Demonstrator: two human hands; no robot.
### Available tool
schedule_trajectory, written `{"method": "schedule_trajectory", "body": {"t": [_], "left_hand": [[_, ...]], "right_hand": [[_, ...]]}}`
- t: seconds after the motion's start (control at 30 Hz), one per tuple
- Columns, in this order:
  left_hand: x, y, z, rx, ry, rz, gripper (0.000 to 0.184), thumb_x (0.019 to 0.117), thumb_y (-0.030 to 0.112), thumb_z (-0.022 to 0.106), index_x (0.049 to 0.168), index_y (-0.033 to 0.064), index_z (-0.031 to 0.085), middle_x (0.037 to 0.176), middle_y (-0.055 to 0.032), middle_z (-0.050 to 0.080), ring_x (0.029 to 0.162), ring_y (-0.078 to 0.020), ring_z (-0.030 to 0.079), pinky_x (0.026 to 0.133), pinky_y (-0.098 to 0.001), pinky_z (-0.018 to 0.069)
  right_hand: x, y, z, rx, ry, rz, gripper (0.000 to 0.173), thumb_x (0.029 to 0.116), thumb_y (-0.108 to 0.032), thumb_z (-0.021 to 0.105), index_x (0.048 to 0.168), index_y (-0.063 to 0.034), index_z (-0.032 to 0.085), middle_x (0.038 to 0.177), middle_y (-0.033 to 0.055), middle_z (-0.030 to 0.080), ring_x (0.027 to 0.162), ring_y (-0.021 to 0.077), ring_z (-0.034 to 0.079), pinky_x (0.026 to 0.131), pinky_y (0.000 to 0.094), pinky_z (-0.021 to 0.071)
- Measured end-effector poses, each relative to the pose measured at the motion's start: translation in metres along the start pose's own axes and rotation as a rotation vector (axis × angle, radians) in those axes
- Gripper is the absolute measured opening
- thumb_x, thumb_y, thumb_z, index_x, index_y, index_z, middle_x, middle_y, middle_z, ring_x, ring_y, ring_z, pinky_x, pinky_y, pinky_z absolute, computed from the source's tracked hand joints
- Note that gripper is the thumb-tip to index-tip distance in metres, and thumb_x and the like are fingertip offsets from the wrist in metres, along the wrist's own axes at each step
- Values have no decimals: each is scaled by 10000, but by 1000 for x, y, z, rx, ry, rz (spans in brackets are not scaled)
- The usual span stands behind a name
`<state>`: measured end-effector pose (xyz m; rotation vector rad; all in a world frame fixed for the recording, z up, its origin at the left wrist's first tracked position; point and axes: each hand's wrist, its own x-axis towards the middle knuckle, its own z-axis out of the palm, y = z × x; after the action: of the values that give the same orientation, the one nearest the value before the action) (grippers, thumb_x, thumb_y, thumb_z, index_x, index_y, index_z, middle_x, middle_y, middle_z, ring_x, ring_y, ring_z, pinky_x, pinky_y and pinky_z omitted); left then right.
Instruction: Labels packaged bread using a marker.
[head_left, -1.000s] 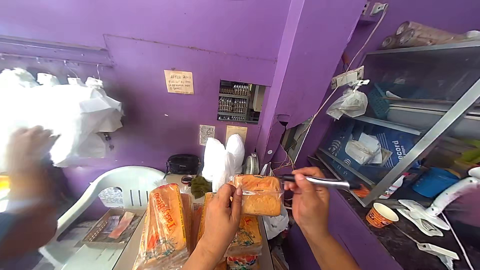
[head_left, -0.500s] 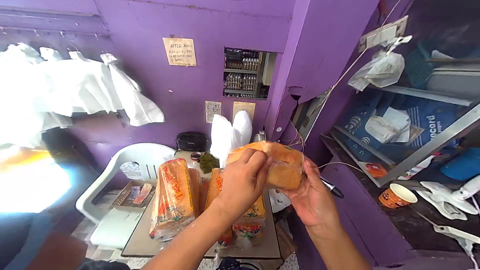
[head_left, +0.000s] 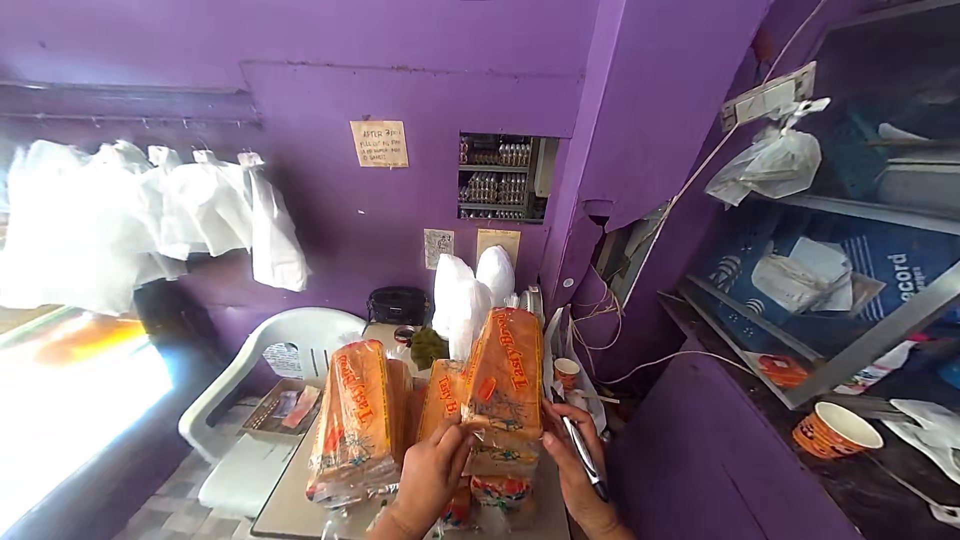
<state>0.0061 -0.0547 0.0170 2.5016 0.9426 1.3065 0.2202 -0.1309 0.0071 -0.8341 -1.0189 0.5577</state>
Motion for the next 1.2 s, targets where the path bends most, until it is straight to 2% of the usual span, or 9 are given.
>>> {"method": "schedule_trajectory", "body": {"t": [0.4,0.47,0.53,0.67,0.77,0.87,1.0,1.1,1.2], "left_hand": [[-27,8,2,77,60,120,265,1034,288,531,940,100,692,1105,-127,746,653,-193,713,512,-330,557],[-25,11,-11,-52,27,-15,407,1045,388,514,1000,19,680,1165,-166,723,650,-201,700,539,-368,572],[-15,17,-34,-305,98,-284,641,1041,568,405,1119,-23,642,984,-68,731,594,-100,602,535,-290,522],[35,45,-84,-1233,170,-690,739,923,826,215,1066,243,647,593,53,581,438,-37,507,452,-205,474],[55,70,-94,-1631,-29,-732,861,888,859,120,1050,214,667,611,51,535,498,-71,528,520,-236,500],[63,91,-93,-1838,37,-954,946,905,835,59,1016,119,668,634,11,564,572,-124,591,655,-308,575],[72,103,-93,-1992,270,-1288,875,933,806,73,866,114,605,592,-5,559,523,-127,598,561,-270,556],[61,107,-81,-1724,134,-871,856,926,812,65,1005,167,622,647,34,570,492,-25,510,465,-158,435],[52,97,-73,-1285,-106,-339,901,777,931,283,1280,239,566,738,80,555,515,38,441,467,-128,384]], "right_hand": [[-4,-11,-13,-7,-89,18,373,922,-316,746,1230,-140,630,1308,74,666,1275,201,608,1056,357,522],[5,-20,-23,-55,-99,14,403,952,-378,698,1251,-120,618,1318,105,671,1253,245,627,1031,411,541],[19,-39,-32,-102,-60,5,461,968,-500,639,1282,-164,602,1317,76,683,1229,252,647,1015,440,556],[48,-96,-28,37,-105,-27,516,943,-646,550,1280,-270,658,1213,19,738,1130,191,699,971,376,569],[49,-131,-7,105,-293,-67,392,978,-568,548,1190,-302,742,1084,-100,731,924,44,692,784,221,582],[43,-149,13,183,-473,-15,220,984,-420,633,1164,-305,686,942,-108,710,781,-9,660,651,157,543],[32,-151,24,99,-600,-154,138,994,-297,666,1100,-217,631,881,-95,648,798,-32,624,708,128,524],[33,-155,23,31,-643,-265,141,993,-274,667,1051,-159,610,851,-54,613,778,-11,585,727,146,484],[42,-166,23,15,-567,-255,131,1017,-327,626,1009,-198,642,799,-106,625,712,-52,594,643,110,493]]}}
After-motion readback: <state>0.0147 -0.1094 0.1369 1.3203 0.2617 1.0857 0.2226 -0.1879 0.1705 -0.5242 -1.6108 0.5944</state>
